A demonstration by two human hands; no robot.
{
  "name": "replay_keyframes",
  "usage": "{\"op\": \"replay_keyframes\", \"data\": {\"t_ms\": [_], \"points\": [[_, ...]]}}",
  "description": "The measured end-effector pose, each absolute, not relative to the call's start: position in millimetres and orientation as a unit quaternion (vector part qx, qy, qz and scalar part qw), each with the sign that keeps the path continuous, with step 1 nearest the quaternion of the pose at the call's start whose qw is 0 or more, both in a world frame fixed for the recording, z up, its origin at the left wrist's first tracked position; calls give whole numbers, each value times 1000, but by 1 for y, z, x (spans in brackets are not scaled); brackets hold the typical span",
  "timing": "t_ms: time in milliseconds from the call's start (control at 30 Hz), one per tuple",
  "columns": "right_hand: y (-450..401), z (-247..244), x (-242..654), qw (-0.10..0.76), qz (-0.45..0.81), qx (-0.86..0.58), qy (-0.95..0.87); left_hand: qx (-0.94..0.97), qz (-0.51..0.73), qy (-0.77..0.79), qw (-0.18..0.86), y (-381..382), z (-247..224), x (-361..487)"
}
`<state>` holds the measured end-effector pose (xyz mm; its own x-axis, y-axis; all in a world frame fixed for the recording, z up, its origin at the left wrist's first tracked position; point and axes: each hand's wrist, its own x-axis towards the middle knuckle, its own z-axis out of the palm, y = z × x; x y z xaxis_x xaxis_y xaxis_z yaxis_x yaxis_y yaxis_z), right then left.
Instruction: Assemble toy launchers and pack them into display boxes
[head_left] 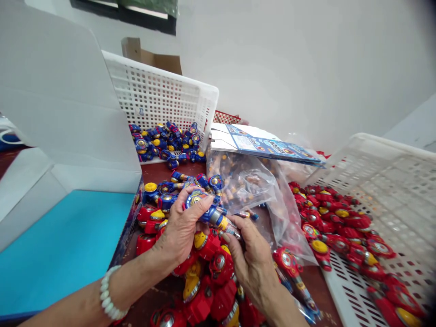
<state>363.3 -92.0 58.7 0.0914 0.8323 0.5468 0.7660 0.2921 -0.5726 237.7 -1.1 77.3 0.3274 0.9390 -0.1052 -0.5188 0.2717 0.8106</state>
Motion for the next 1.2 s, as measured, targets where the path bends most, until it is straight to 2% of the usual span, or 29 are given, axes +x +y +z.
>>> {"op": "replay_keyframes", "data": {"t_ms": [233, 467, 667, 767, 900, 1000, 1100, 1200], "points": [[-96, 61, 361, 477, 95, -599, -637, 424, 508, 296, 688, -3, 79, 239], [-95, 53, 358, 504, 15, -568, -650, 426, 520, 287, 682, -5, 77, 238], [-98, 56, 359, 493, 40, -557, -667, 423, 507, 275, 698, -3, 79, 237], [-99, 54, 355, 500, 98, -599, -618, 448, 530, 282, 662, -5, 77, 237], [-96, 59, 353, 528, 260, -619, -521, 456, 548, 293, 637, -6, 72, 238], [-91, 69, 358, 501, 344, -606, -513, 450, 538, 302, 646, -2, 71, 238], [-85, 75, 365, 451, 275, -622, -578, 455, 517, 294, 663, 7, 75, 237], [-79, 74, 366, 455, 158, -637, -602, 455, 522, 287, 662, 14, 80, 234]]}}
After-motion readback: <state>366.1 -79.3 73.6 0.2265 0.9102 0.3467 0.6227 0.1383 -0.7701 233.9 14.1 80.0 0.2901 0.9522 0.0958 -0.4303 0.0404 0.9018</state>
